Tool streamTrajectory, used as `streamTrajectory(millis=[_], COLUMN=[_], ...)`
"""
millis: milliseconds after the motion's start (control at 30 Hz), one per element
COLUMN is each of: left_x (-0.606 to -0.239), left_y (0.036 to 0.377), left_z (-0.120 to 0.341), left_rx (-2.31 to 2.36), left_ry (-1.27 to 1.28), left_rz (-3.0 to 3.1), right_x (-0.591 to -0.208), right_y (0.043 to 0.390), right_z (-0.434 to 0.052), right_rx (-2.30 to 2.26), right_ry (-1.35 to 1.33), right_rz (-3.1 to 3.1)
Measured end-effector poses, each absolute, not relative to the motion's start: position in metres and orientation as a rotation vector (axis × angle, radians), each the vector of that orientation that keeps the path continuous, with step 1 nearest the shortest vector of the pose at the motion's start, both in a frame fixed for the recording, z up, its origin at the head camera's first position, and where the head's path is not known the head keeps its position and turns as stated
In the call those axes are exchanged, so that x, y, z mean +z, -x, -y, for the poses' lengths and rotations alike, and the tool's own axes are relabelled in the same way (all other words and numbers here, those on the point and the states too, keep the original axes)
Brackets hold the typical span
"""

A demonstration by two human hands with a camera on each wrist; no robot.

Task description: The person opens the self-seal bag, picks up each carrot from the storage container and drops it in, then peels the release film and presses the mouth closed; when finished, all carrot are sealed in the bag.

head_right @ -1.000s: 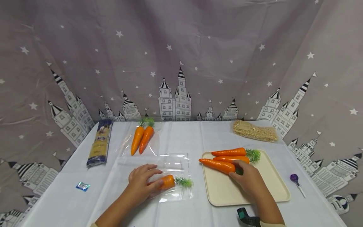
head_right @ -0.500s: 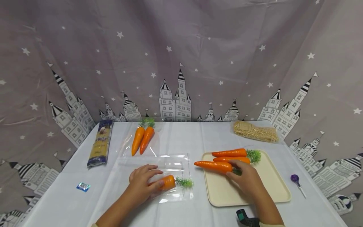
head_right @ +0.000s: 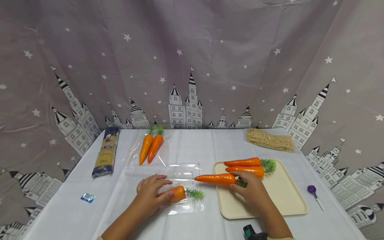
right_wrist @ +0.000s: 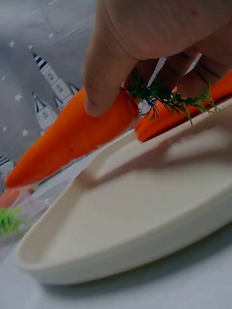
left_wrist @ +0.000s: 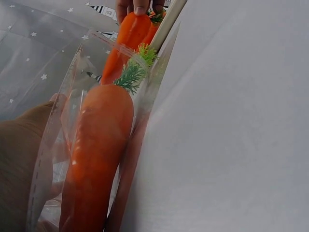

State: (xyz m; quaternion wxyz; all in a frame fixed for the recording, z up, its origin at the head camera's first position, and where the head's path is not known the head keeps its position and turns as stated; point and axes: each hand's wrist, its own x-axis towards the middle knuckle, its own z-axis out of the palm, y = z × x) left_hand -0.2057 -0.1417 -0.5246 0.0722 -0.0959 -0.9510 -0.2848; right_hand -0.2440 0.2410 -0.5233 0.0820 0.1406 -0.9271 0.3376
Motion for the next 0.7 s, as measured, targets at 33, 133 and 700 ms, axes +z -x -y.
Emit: streamTrajectory(millis=[33, 133, 700], left_x=[-0.525, -0.524, -0.524], left_y=[0.206, 0.206, 0.205], left_z=[0.142, 0.141, 0.140], left_rx=[-0.853, -0.846, -0.848], left_ry=[0.286, 0.284, 0.290], left_rz=[2.862, 2.872, 2.873], right_x=[-0.523, -0.524, -0.520], right_y=[0.244, 0.243, 0.240], right_z=[-0.239, -0.232, -0.189], right_rx=[1.009, 1.020, 1.012], right_ry=[-0.431, -0.476, -0.530], right_rz=[2.765, 2.739, 2.791])
